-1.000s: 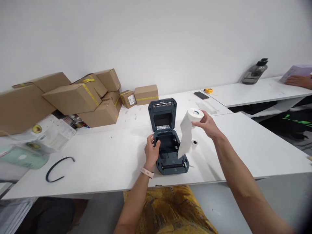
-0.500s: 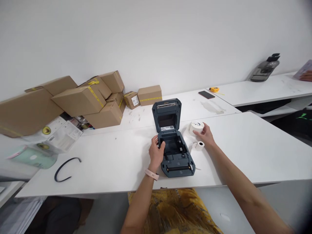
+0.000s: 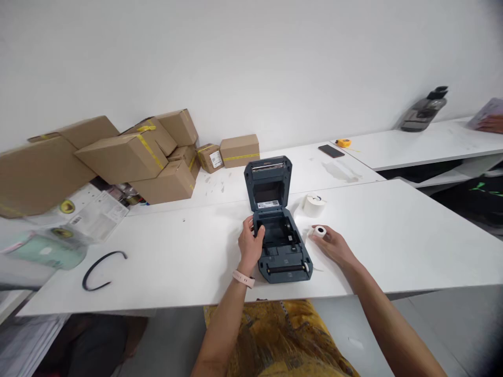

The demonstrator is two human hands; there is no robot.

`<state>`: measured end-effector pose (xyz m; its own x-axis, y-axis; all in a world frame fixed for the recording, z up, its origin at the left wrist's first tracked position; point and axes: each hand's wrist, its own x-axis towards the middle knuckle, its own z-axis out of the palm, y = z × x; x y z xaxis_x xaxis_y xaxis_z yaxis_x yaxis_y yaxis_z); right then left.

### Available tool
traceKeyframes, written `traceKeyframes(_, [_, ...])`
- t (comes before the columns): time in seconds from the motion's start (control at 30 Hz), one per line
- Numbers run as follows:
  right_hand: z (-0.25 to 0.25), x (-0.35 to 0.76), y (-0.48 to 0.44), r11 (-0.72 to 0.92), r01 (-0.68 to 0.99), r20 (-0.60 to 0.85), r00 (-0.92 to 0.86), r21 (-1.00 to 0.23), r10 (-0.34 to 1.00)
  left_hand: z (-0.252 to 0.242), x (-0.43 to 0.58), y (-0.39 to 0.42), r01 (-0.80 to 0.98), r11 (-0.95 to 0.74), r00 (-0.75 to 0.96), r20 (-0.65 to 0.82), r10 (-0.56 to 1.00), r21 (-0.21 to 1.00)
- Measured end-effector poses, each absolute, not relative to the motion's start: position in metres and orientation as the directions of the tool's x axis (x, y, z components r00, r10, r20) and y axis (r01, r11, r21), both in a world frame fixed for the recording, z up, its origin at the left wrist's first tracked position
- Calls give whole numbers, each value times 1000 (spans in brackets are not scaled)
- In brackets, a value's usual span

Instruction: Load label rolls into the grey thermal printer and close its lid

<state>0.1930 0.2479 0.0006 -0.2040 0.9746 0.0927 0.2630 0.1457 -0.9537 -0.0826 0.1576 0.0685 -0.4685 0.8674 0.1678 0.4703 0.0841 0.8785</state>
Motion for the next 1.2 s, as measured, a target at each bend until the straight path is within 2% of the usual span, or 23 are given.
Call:
traceKeyframes(0.1, [7, 192, 247, 176, 247, 128, -197, -953, 972, 67, -84, 158, 489, 80, -462, 180, 869, 868])
traceKeyframes(0.2, [36, 193, 240, 267, 197, 211, -265, -943, 941, 66, -84, 159, 514, 72, -455, 200, 868, 855])
traceKeyframes(0.3, [82, 181, 234, 390, 187, 280, -433, -902, 857, 66, -84, 161, 531, 68, -449, 212, 868, 845])
traceKeyframes(0.4, [125, 152, 236, 532, 221, 285, -647, -817, 707, 69, -84, 162, 548, 68, -443, 220, 869, 834])
traceKeyframes(0.5, [142, 116, 249, 668, 271, 205, -814, -693, 543, 72, -84, 161, 573, 71, -429, 225, 875, 816])
traceKeyframes(0.6, [138, 87, 263, 767, 357, 70, -885, -533, 460, 74, -85, 159, 602, 65, -408, 236, 882, 796])
traceKeyframes(0.73, [123, 61, 273, 828, 470, -111, -882, -306, 459, 73, -86, 158, 625, 64, -393, 243, 887, 778])
traceKeyframes(0.87, [117, 49, 270, 841, 523, -214, -845, -140, 490, 72, -85, 158, 628, 89, -411, 232, 882, 773])
traceKeyframes(1.03, [111, 42, 268, 835, 549, -274, -810, -42, 519, 73, -84, 158, 634, 117, -423, 215, 880, 764])
traceKeyframes(1.2, [105, 41, 271, 842, 537, -250, -823, -48, 510, 74, -82, 158, 638, 145, -442, 206, 873, 756])
